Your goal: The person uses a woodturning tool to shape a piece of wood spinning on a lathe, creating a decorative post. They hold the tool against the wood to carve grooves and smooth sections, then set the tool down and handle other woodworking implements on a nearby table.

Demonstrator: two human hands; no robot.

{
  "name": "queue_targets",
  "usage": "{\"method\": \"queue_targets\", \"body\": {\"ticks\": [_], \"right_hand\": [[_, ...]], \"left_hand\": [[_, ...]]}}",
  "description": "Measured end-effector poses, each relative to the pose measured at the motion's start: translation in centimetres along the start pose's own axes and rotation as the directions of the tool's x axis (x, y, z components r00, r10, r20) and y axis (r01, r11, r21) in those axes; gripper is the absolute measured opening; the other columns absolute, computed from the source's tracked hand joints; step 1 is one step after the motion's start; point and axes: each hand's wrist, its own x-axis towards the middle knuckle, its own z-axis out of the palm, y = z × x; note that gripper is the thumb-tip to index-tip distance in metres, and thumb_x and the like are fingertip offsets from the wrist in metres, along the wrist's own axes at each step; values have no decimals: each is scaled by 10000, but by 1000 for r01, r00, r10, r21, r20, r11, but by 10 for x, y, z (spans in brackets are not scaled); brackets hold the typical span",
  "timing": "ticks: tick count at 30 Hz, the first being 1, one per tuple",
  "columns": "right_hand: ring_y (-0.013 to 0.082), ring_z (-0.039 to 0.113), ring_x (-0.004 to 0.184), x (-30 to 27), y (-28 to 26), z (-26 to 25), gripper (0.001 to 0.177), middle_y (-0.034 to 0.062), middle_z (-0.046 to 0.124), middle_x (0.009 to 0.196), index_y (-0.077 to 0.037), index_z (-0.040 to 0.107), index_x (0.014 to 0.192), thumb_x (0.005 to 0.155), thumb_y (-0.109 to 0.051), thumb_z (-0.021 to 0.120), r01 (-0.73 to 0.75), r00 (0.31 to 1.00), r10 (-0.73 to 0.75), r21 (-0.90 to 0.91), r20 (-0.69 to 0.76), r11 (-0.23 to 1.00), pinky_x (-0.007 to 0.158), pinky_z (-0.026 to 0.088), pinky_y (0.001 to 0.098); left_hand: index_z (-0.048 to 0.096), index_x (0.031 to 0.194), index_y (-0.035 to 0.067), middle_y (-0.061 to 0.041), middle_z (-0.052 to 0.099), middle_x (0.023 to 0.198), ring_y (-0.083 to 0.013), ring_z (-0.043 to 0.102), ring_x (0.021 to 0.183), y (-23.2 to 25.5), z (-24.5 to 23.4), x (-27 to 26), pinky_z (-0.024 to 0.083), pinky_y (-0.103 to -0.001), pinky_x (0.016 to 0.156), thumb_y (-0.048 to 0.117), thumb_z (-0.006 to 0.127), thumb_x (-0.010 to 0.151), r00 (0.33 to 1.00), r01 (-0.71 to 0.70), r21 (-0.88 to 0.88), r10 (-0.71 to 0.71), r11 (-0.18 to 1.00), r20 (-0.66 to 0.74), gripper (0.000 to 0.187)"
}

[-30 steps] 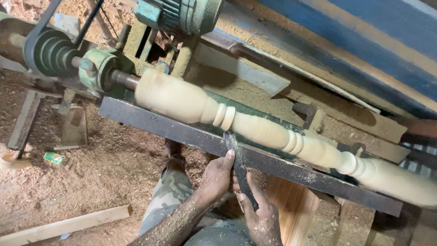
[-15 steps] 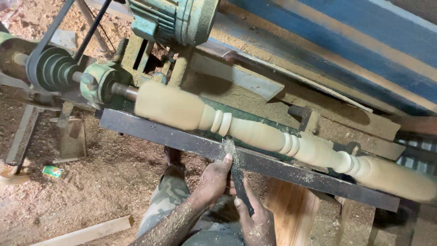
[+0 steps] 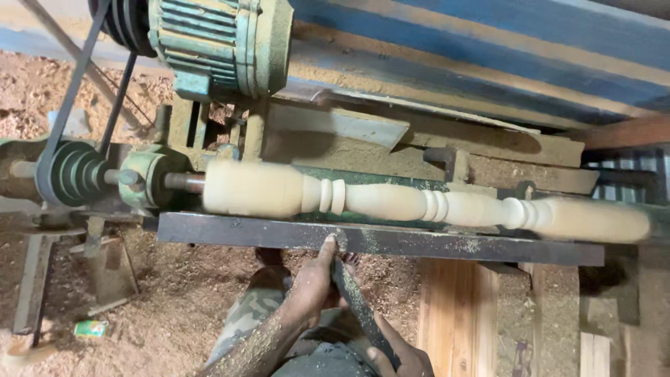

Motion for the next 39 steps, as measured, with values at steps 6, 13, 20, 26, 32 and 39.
{"method": "queue_targets", "body": {"ticks": [6, 13, 20, 26, 32, 39], "right_hand": [[213, 652, 1284, -10, -3, 32, 784, 135, 697, 1399, -214, 416, 1578, 863, -305, 727, 132, 991, -128, 173, -34, 976, 1111, 462, 323], [253, 752, 1150, 1, -127, 0, 775, 200, 741, 1215, -168, 444, 1557, 846, -280, 731, 507, 834, -492, 3, 249, 862, 1004, 544, 342], [244, 822, 936, 87, -130, 45, 660, 134, 819, 996, -139, 634, 1372, 735, -217, 787, 858, 498, -773, -99, 393, 503, 868, 591, 325], [174, 795, 897, 158, -193, 142, 660, 54, 827, 1056, -211, 708, 1356, 730, -254, 915, 885, 431, -769, -55, 473, 462, 845, 581, 273], [166, 790, 928, 45, -395, 254, 652, 88, 799, 994, -168, 645, 1407, 775, -201, 805, 810, 518, -646, -79, 561, 581, 865, 577, 294], [230, 718, 1002, -55, -588, 436, 672, 116, 710, 1141, -129, 520, 1463, 839, -284, 716, 831, 529, -682, -147, 504, 536, 888, 565, 393]], "left_hand": [[648, 1066, 71, -77, 702, 869, -174, 692, 765, -7, -49, -42, 592, -313, 677, 589, 346, 998, 991, 59, -46, -53, 997, 126, 603], [647, 1114, 22, -106, 728, 990, -203, 703, 858, -45, -102, -60, 599, -338, 769, 380, 550, 984, 990, -142, -332, 131, 932, -53, 392], [632, 1154, 8, -216, 729, 1098, -337, 731, 917, -58, -166, -114, 603, -451, 801, 630, 462, 955, 920, -317, -647, 61, 694, -386, 674], [665, 1226, -33, -198, 752, 1089, -300, 725, 918, -68, -266, -161, 589, -443, 806, 737, 309, 939, 772, -621, -648, 202, 441, -603, 896], [644, 1224, 61, -134, 765, 1064, -229, 698, 901, -89, -411, -223, 573, -413, 824, 582, 350, 996, 478, -865, -418, 206, 276, -854, 640], [654, 1192, 0, -136, 765, 1059, -208, 694, 888, -93, -563, -294, 585, -378, 796, 359, 539, 1019, 308, -889, -184, 248, 420, -919, 415]]}}
